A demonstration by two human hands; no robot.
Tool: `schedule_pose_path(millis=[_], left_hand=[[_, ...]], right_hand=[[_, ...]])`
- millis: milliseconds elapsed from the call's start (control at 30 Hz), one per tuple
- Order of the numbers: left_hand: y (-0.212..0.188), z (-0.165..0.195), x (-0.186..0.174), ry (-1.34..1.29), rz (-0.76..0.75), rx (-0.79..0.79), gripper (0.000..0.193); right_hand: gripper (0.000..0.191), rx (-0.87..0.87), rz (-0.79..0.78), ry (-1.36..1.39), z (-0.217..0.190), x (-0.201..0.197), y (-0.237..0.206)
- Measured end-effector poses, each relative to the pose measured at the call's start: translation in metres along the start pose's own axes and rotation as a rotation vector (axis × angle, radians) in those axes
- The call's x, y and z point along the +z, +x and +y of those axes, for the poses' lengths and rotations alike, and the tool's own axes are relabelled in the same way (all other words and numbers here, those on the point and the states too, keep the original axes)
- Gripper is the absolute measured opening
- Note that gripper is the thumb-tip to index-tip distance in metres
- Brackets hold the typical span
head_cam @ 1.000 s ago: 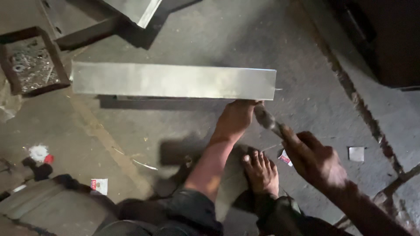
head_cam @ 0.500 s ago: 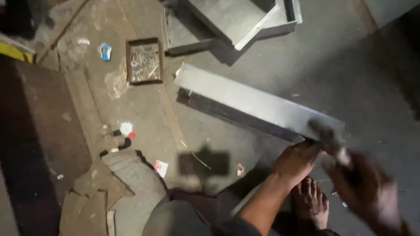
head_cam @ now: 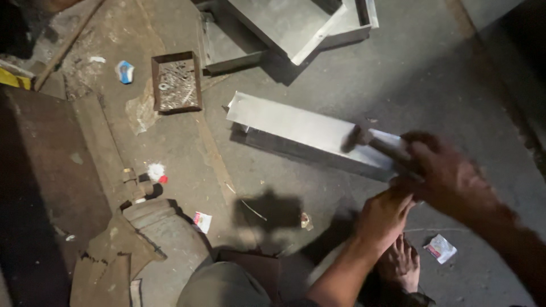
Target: The person aligns metal pieces and uses a hammer and a punch to join sections of metal trays on the floor.
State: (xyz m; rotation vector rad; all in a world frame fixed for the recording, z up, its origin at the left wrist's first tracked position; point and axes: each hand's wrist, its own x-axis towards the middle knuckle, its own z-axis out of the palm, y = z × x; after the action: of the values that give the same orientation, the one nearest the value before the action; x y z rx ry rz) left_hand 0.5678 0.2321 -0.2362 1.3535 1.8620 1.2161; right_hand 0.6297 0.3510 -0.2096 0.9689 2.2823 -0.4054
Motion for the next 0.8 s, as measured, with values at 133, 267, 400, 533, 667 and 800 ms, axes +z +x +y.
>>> schedule_pose_path(millis=[133,267,400,533,667,800], left_hand=[[0.015,0.013,0.013,-0.089,0.046,0.039,0.020],[0.025,0.023,0.023,-0.096,0.114,0.086,0.018],[0.022,0.017,0.034,-0.328,0.259,0.134,0.023],[0.003,-0.011,0.018,-0.190,0.336,0.131,0.015],[-0.015,-0.054,-0.027,-0.012,0.572,-0.027,0.013],[-0.009,-0.098,-0.054,0.253,0.804,-0.253,0.015]], right_hand=[[0.071,-0.222,0.415,0.073,0.025,-0.007,0.000],[0.070,-0.275,0.389,0.048,0.059,0.005,0.007],[0.069,-0.361,0.349,0.214,0.085,0.008,0.009],[0.061,-0.446,0.390,0.187,0.083,-0.002,0.004],[0.060,-0.264,0.427,0.024,0.068,-0.017,-0.007],[0.072,-0.141,0.426,0.137,0.064,-0.029,-0.013]])
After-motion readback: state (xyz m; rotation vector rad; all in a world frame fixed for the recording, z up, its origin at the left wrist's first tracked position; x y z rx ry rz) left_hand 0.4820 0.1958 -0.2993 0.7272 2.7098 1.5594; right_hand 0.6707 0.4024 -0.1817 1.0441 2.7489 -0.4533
